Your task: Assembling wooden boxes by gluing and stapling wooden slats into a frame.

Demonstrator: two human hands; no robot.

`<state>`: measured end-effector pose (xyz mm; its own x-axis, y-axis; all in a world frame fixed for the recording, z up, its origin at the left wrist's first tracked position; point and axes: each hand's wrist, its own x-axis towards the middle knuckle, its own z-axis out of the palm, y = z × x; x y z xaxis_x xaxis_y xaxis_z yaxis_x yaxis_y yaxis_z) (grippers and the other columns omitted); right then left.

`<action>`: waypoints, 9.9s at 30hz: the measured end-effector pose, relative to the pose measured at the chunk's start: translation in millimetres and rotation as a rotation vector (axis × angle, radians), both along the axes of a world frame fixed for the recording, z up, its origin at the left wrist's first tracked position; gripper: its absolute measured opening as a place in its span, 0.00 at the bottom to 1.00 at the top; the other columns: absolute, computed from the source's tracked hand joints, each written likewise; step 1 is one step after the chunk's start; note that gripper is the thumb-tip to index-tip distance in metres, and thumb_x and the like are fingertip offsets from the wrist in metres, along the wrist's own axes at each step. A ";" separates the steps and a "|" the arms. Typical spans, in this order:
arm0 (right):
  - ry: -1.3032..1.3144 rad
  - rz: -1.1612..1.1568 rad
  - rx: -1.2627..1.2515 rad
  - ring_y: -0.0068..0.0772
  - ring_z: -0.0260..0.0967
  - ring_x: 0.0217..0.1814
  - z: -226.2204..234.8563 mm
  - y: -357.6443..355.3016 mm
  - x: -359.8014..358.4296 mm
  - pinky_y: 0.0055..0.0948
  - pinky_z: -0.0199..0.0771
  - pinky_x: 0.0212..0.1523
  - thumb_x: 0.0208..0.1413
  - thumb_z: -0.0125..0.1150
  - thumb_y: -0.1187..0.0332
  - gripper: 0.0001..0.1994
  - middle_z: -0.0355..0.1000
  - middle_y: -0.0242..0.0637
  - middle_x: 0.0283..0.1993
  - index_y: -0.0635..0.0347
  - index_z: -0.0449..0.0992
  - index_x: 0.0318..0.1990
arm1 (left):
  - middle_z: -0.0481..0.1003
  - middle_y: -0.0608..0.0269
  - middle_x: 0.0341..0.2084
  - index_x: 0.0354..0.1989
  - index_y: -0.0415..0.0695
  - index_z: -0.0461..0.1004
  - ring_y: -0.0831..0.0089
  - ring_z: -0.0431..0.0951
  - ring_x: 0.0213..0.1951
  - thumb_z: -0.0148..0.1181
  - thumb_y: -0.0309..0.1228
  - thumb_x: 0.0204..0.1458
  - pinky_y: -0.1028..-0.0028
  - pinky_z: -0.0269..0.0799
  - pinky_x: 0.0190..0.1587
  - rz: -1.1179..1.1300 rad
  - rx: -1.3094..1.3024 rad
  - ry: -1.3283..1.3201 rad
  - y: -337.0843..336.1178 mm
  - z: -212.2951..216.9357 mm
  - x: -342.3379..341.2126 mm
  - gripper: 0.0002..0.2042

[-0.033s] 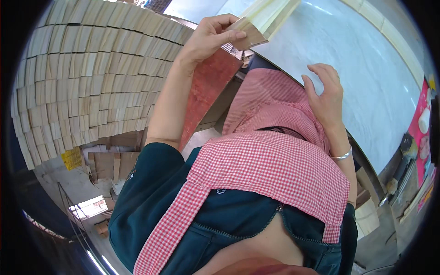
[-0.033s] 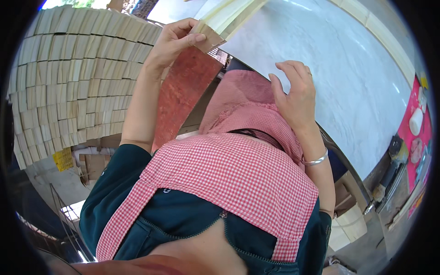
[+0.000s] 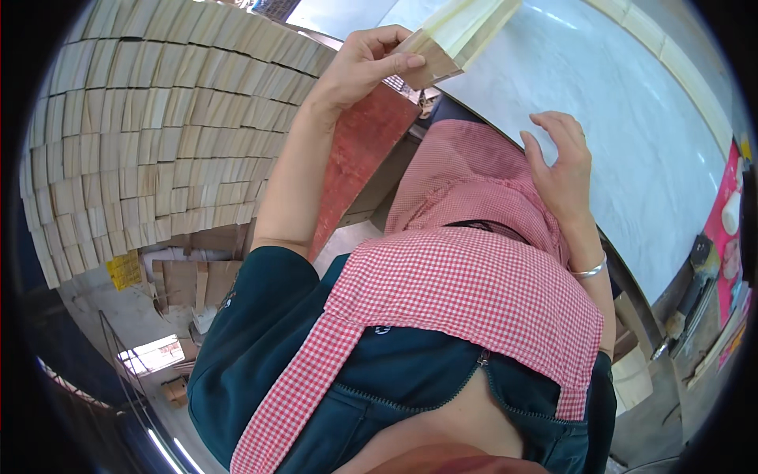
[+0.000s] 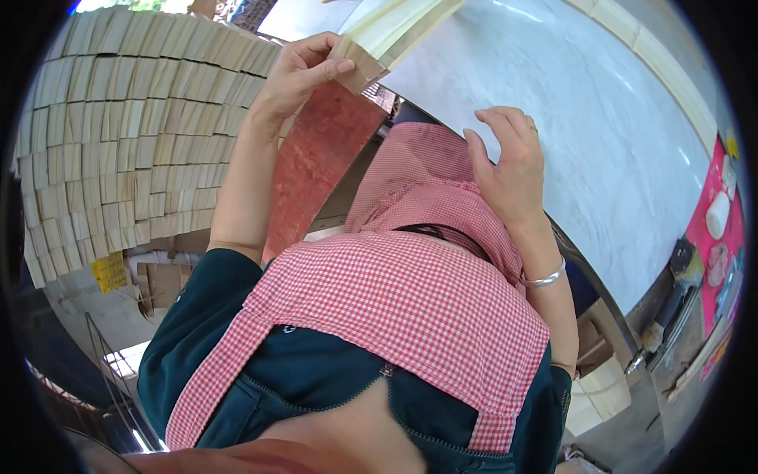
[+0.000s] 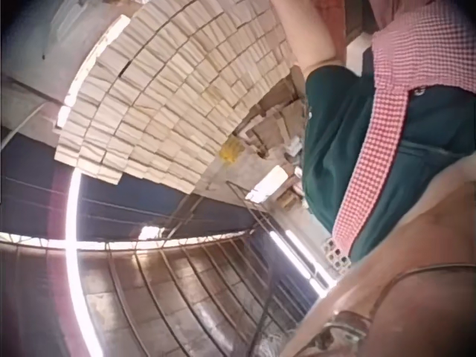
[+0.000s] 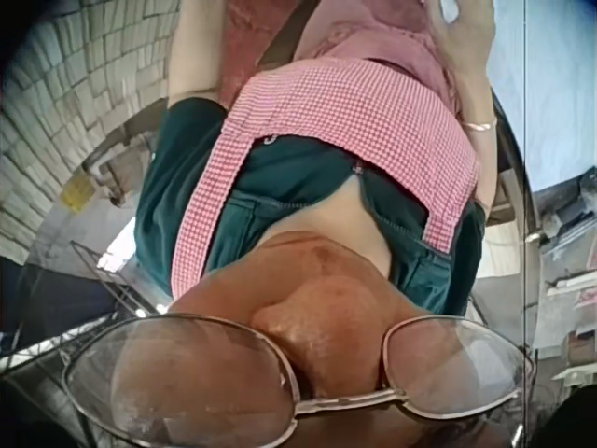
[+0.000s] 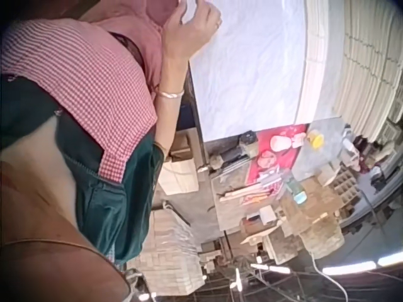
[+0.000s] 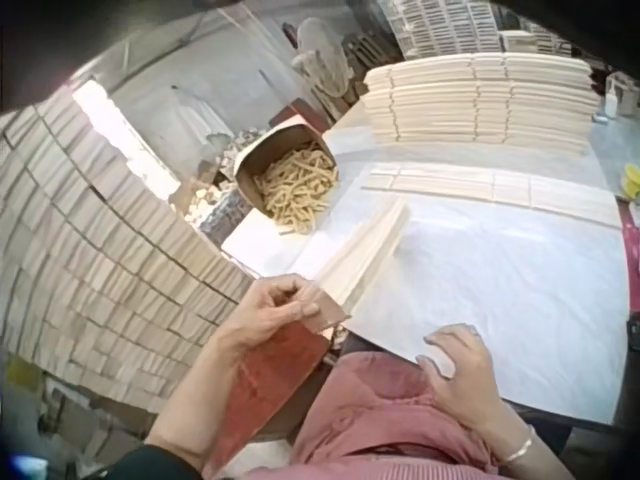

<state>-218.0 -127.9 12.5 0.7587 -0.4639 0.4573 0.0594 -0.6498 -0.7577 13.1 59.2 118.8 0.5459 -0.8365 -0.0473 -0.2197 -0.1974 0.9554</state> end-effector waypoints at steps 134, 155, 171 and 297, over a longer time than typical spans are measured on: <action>0.666 -0.071 -0.035 0.42 0.75 0.49 306.6 -125.2 66.2 0.40 0.73 0.57 0.40 0.79 0.72 0.30 0.78 0.44 0.49 0.60 0.74 0.54 | 0.72 0.46 0.52 0.50 0.37 0.73 0.51 0.75 0.49 0.63 0.32 0.53 0.61 0.72 0.51 -0.426 -0.356 -0.981 -132.9 64.5 54.9 0.18; 1.030 -0.659 -0.610 0.61 0.75 0.51 72.2 -167.8 -230.4 0.47 0.75 0.49 0.57 0.59 0.67 0.27 0.76 0.54 0.51 0.59 0.66 0.65 | 0.72 0.51 0.51 0.70 0.42 0.60 0.69 0.74 0.50 0.61 0.31 0.60 0.79 0.71 0.52 0.459 -0.662 0.446 -13.5 -90.4 46.0 0.30; 1.361 -0.808 -0.518 0.60 0.75 0.48 20.9 -229.0 -273.4 0.51 0.76 0.48 0.58 0.59 0.54 0.27 0.75 0.52 0.50 0.56 0.70 0.63 | 0.66 0.51 0.63 0.69 0.43 0.60 0.52 0.64 0.65 0.74 0.56 0.38 0.54 0.64 0.61 0.272 0.200 -0.812 -28.2 -134.0 37.8 0.50; 0.914 0.193 -0.164 0.22 0.66 0.19 142.1 -20.1 183.8 0.22 0.65 0.20 0.50 0.76 0.64 0.18 0.78 0.38 0.26 0.70 0.80 0.41 | 0.69 0.58 0.56 0.64 0.49 0.61 0.58 0.70 0.56 0.85 0.38 0.20 0.62 0.69 0.62 0.163 -0.264 -0.464 -39.7 -176.3 58.7 0.54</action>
